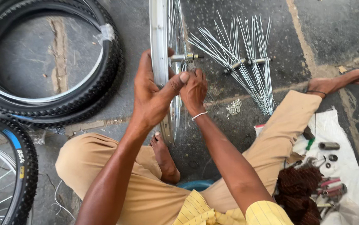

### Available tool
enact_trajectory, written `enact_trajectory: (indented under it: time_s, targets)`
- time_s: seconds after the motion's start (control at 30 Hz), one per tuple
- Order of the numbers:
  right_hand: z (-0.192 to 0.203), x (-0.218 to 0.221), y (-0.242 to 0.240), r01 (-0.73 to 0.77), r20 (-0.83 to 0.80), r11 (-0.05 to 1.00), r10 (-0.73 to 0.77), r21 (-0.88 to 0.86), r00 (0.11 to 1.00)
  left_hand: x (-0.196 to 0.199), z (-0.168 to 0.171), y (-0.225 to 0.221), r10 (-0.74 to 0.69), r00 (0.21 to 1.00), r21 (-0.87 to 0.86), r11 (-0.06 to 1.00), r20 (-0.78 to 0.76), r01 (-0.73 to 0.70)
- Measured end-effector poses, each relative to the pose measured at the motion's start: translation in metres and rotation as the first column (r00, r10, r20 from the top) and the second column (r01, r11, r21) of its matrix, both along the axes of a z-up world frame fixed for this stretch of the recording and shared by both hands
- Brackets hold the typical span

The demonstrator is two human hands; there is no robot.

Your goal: The person inserts metal spokes into the holes of a bicycle rim by hand and then screws small nipples onto the ends of the spokes to secure them to the rim.

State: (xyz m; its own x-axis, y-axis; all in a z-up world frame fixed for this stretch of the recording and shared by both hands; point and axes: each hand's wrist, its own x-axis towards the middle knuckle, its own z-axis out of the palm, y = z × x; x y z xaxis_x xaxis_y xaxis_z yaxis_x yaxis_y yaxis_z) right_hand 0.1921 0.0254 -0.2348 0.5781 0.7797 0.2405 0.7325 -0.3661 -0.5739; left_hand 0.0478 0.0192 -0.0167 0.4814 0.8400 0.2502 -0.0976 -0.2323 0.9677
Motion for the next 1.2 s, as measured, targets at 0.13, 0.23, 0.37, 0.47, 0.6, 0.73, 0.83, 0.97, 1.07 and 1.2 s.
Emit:
enact_trajectory:
  time_s: [0.13,0.23,0.37,0.47,0.6,0.73,0.83,0.97,1.07,1.2]
  targets:
    - [0.005,0.012,-0.005,-0.075,-0.136,0.997,0.074,0.0,0.988,0.004,0.002,0.005,-0.033,0.999,-0.02,0.999,0.017,0.034]
    - [-0.005,0.017,-0.005,-0.113,-0.119,0.994,0.111,-0.009,0.987,0.005,0.003,0.004,-0.035,0.999,-0.03,0.999,0.037,0.036]
    - [-0.019,0.02,0.006,-0.129,0.073,0.991,0.127,0.025,0.989,0.007,0.002,0.008,-0.029,0.999,0.002,1.0,0.022,0.029]
    - [-0.019,0.022,0.015,-0.111,0.091,0.994,0.111,-0.013,0.99,0.007,0.001,0.008,0.006,1.0,-0.018,1.0,0.012,-0.006]
    - [-0.017,0.017,0.011,-0.075,0.097,0.992,0.085,-0.104,0.992,0.006,0.002,0.009,0.008,0.999,-0.045,0.999,0.054,-0.006]
    - [-0.015,0.006,-0.009,-0.084,0.294,0.996,0.075,0.019,0.953,0.003,0.003,0.01,0.007,1.0,-0.035,0.999,0.01,-0.006]
    - [-0.003,0.004,-0.026,-0.079,0.391,0.995,0.049,0.062,0.919,0.004,0.002,0.008,-0.004,1.0,-0.023,1.0,-0.005,0.004]
    - [0.02,0.005,-0.034,-0.072,0.375,0.997,0.059,0.021,0.925,0.005,0.003,0.006,-0.011,1.0,-0.042,0.999,-0.001,0.011]
    - [0.033,0.003,-0.039,-0.065,0.273,0.997,0.075,-0.043,0.959,0.004,0.003,0.006,-0.009,1.0,-0.006,1.0,0.003,0.009]
    - [0.042,0.0,-0.045,-0.097,0.237,0.985,0.128,-0.14,0.963,0.002,0.001,0.006,0.003,1.0,-0.006,1.0,-0.011,-0.003]
